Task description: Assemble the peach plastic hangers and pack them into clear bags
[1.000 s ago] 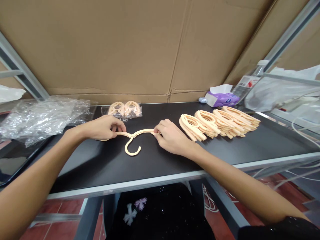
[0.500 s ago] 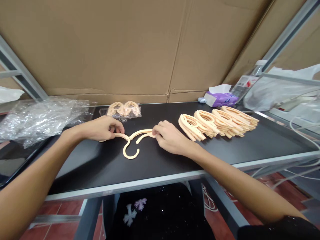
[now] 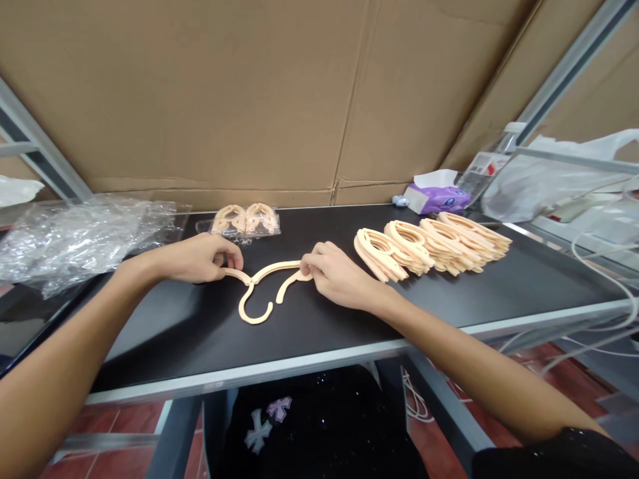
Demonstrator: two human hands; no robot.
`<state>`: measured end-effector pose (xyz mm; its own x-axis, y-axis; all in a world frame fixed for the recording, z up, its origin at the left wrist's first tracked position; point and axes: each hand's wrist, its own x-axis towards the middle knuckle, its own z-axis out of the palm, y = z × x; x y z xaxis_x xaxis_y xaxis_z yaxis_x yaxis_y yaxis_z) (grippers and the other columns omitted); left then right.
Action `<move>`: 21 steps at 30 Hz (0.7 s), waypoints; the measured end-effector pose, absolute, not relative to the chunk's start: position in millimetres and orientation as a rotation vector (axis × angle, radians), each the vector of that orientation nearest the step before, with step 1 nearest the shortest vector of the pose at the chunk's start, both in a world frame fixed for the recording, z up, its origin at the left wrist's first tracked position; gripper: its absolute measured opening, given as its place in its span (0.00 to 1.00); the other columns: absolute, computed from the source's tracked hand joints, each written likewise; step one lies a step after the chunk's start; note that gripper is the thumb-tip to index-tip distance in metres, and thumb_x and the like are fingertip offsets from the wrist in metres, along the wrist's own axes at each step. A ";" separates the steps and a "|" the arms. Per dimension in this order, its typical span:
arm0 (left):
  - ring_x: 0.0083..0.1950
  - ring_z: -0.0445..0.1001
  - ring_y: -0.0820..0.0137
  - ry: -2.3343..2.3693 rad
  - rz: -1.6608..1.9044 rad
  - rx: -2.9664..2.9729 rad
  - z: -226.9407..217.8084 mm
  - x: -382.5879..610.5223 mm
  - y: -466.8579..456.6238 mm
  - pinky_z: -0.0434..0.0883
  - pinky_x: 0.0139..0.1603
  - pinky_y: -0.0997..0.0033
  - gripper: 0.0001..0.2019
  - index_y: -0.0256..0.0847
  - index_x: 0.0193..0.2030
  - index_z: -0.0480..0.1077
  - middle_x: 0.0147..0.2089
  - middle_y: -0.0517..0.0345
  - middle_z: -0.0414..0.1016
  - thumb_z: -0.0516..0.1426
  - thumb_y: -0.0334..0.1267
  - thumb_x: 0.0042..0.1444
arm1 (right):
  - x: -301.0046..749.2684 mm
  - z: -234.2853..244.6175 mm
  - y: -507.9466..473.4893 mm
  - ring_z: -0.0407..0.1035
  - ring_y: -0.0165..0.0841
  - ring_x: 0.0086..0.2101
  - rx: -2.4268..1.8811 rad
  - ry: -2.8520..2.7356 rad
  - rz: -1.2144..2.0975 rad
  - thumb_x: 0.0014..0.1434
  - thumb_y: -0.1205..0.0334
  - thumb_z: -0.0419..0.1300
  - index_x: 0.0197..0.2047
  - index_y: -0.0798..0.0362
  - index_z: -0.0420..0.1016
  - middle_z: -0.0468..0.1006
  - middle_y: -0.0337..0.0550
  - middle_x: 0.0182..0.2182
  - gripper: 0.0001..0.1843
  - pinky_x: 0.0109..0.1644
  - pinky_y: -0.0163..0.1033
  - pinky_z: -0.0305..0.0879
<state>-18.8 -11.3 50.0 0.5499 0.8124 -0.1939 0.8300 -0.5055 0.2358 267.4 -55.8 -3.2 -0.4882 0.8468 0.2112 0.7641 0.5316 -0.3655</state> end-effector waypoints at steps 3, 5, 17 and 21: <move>0.31 0.71 0.68 1.368 -0.091 2.490 50.9 -17.3 -11.5 0.65 0.34 0.71 0.16 0.44 0.39 0.80 0.30 0.60 0.76 0.57 0.52 0.56 | 267.7 -3.5 -55.6 0.65 0.40 0.45 -1.322 -2.403 0.334 0.60 0.80 0.50 0.36 0.53 0.74 0.73 0.48 0.41 0.16 0.51 0.43 0.60; 0.31 0.71 0.68 1.381 -0.098 2.488 51.3 -16.7 -10.9 0.65 0.33 0.70 0.15 0.44 0.39 0.79 0.30 0.60 0.76 0.57 0.51 0.55 | 268.3 -4.7 -54.9 0.64 0.40 0.45 -1.305 -2.395 0.352 0.61 0.80 0.49 0.36 0.53 0.74 0.72 0.48 0.41 0.16 0.51 0.42 0.61; 0.40 0.75 0.62 1.681 0.321 2.592 20.5 -55.1 -53.9 0.71 0.43 0.64 0.15 0.42 0.44 0.73 0.42 0.51 0.73 0.51 0.47 0.61 | 269.5 -9.1 -53.9 0.65 0.39 0.45 -1.268 -2.350 0.424 0.59 0.80 0.50 0.28 0.52 0.68 0.69 0.47 0.39 0.15 0.51 0.45 0.61; 0.43 0.76 0.60 1.677 0.458 2.598 4.3 -59.9 -64.5 0.71 0.47 0.60 0.14 0.42 0.40 0.70 0.43 0.50 0.74 0.49 0.48 0.65 | 269.6 -9.2 -53.3 0.65 0.39 0.44 -1.271 -2.347 0.418 0.60 0.79 0.50 0.28 0.52 0.68 0.69 0.46 0.39 0.15 0.51 0.45 0.61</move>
<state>-59.9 -64.5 4.3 0.3812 0.8941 0.2350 0.8895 -0.4240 0.1703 269.6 -53.3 -9.2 -0.4828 0.8445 0.2317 0.7128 0.5327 -0.4563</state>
